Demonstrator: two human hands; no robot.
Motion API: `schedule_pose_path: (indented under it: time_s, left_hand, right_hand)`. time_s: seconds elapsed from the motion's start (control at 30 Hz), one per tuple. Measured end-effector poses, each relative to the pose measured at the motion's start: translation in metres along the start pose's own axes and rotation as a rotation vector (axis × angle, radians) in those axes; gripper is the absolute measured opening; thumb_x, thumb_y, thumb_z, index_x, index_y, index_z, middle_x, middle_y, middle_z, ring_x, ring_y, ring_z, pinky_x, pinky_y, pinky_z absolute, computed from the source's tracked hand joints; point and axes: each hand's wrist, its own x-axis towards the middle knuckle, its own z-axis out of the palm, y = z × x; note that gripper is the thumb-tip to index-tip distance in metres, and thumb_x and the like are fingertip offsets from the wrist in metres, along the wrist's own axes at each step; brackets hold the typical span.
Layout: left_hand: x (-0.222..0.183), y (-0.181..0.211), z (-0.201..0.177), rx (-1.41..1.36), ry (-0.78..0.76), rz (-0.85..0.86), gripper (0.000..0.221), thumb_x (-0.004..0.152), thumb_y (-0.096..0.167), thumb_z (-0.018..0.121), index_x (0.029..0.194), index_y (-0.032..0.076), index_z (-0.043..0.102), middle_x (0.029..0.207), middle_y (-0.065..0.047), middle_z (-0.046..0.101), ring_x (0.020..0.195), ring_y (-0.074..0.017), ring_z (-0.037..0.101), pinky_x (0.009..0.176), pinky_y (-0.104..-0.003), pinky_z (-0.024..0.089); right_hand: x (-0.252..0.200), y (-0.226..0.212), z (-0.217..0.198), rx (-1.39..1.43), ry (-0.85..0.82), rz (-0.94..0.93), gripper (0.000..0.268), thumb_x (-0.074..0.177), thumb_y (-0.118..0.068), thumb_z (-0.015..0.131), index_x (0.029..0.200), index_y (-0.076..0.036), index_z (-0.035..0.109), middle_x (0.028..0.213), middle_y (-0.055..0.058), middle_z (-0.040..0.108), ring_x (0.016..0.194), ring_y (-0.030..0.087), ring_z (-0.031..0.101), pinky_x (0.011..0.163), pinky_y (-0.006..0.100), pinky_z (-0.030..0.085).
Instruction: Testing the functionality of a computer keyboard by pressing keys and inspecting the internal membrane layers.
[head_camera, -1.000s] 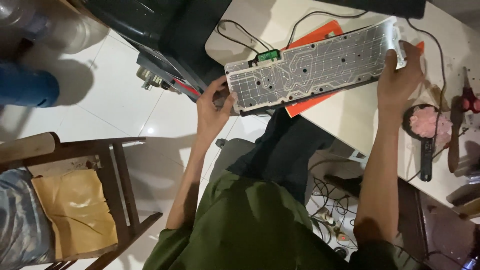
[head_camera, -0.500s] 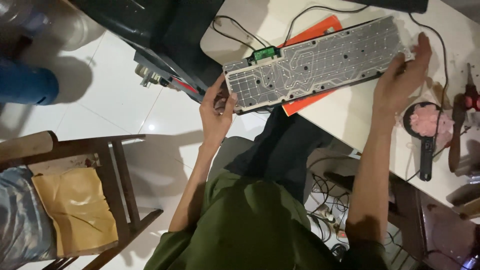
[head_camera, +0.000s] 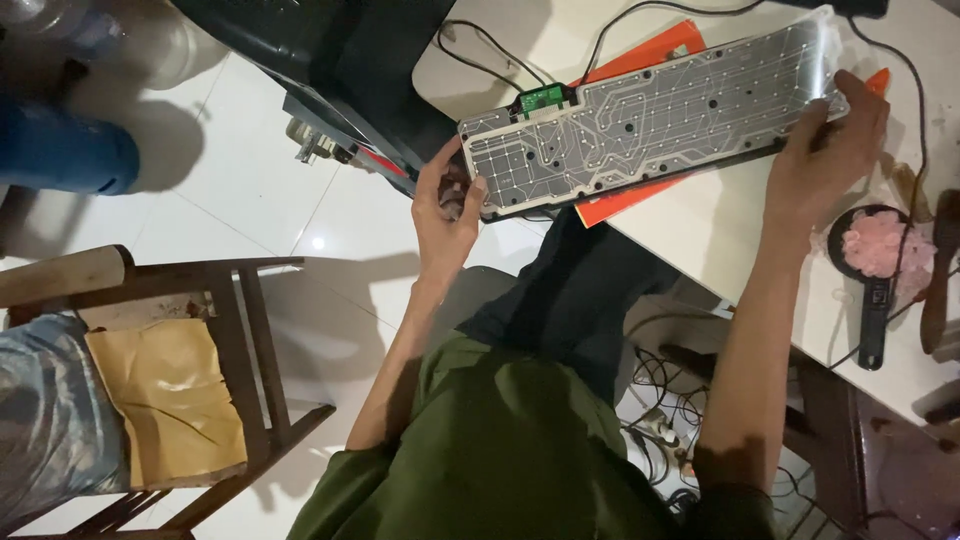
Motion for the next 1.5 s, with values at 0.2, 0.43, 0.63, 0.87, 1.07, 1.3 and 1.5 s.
schedule_pose_path:
  time_s: [0.2, 0.43, 0.63, 0.87, 1.07, 1.3, 1.5]
  left_hand:
    - [0.003, -0.003, 0.002, 0.092, 0.027, 0.019, 0.047, 0.100, 0.037, 0.064, 0.140, 0.014, 0.056, 0.104, -0.007, 0.057, 0.089, -0.0190, 0.059, 0.073, -0.033, 0.051]
    - [0.003, -0.001, 0.006, 0.180, 0.063, 0.152, 0.046, 0.104, 0.048, 0.056, 0.139, 0.019, 0.056, 0.129, -0.011, 0.049, 0.121, -0.0256, 0.052, 0.101, -0.044, 0.047]
    - [0.008, 0.007, 0.014, 0.395, 0.019, 0.422, 0.032, 0.102, 0.035, 0.061, 0.128, 0.016, 0.059, 0.135, -0.009, 0.054, 0.131, -0.0315, 0.051, 0.115, -0.062, 0.033]
    - [0.005, 0.003, 0.020, 0.457, -0.068, 0.435, 0.029, 0.103, 0.032, 0.061, 0.127, 0.016, 0.064, 0.140, -0.007, 0.055, 0.144, -0.0328, 0.043, 0.124, -0.072, 0.015]
    - [-0.006, 0.000, 0.024, 0.256, 0.039, 0.351, 0.044, 0.109, 0.043, 0.056, 0.144, 0.019, 0.050, 0.159, -0.007, 0.037, 0.157, -0.0402, 0.026, 0.128, -0.068, 0.024]
    - [-0.011, -0.010, 0.022, 0.165, -0.012, 0.256, 0.053, 0.109, 0.046, 0.055, 0.153, 0.020, 0.043, 0.168, -0.011, 0.021, 0.160, -0.0392, 0.017, 0.125, -0.066, 0.029]
    - [-0.005, -0.002, 0.022, 0.211, 0.005, 0.283, 0.059, 0.107, 0.041, 0.060, 0.157, 0.021, 0.037, 0.170, -0.011, 0.021, 0.162, -0.0379, 0.012, 0.127, -0.068, 0.022]
  right_hand:
    - [0.001, -0.003, -0.002, -0.005, -0.007, -0.014, 0.027, 0.103, 0.015, 0.057, 0.128, 0.009, 0.066, 0.114, 0.021, 0.066, 0.081, 0.031, 0.058, 0.059, 0.037, 0.045]
    - [-0.004, 0.010, 0.001, -0.026, -0.018, 0.004, 0.028, 0.102, 0.014, 0.058, 0.128, 0.007, 0.065, 0.114, 0.021, 0.065, 0.087, 0.034, 0.061, 0.064, 0.040, 0.048]
    - [-0.004, 0.009, 0.001, 0.008, -0.034, 0.018, 0.027, 0.104, 0.015, 0.058, 0.129, 0.008, 0.065, 0.116, 0.022, 0.064, 0.079, 0.031, 0.058, 0.060, 0.038, 0.046]
    - [-0.004, 0.005, -0.002, -0.001, -0.032, 0.040, 0.025, 0.106, 0.011, 0.059, 0.131, 0.006, 0.064, 0.117, 0.021, 0.065, 0.083, 0.032, 0.059, 0.065, 0.039, 0.048]
    - [0.003, -0.017, -0.009, 0.023, -0.007, 0.084, 0.035, 0.113, 0.010, 0.057, 0.146, 0.001, 0.054, 0.136, 0.020, 0.065, 0.115, 0.032, 0.067, 0.077, 0.036, 0.054]
    - [0.021, -0.020, -0.028, 0.217, 0.065, 0.132, 0.020, 0.109, -0.005, 0.060, 0.127, 0.001, 0.065, 0.111, 0.016, 0.059, 0.073, 0.020, 0.047, 0.063, 0.036, 0.036]
    - [0.032, -0.057, -0.083, 0.139, 0.014, 0.029, 0.022, 0.122, -0.009, 0.055, 0.117, 0.008, 0.068, 0.104, 0.019, 0.073, 0.098, 0.031, 0.069, 0.086, 0.042, 0.052]
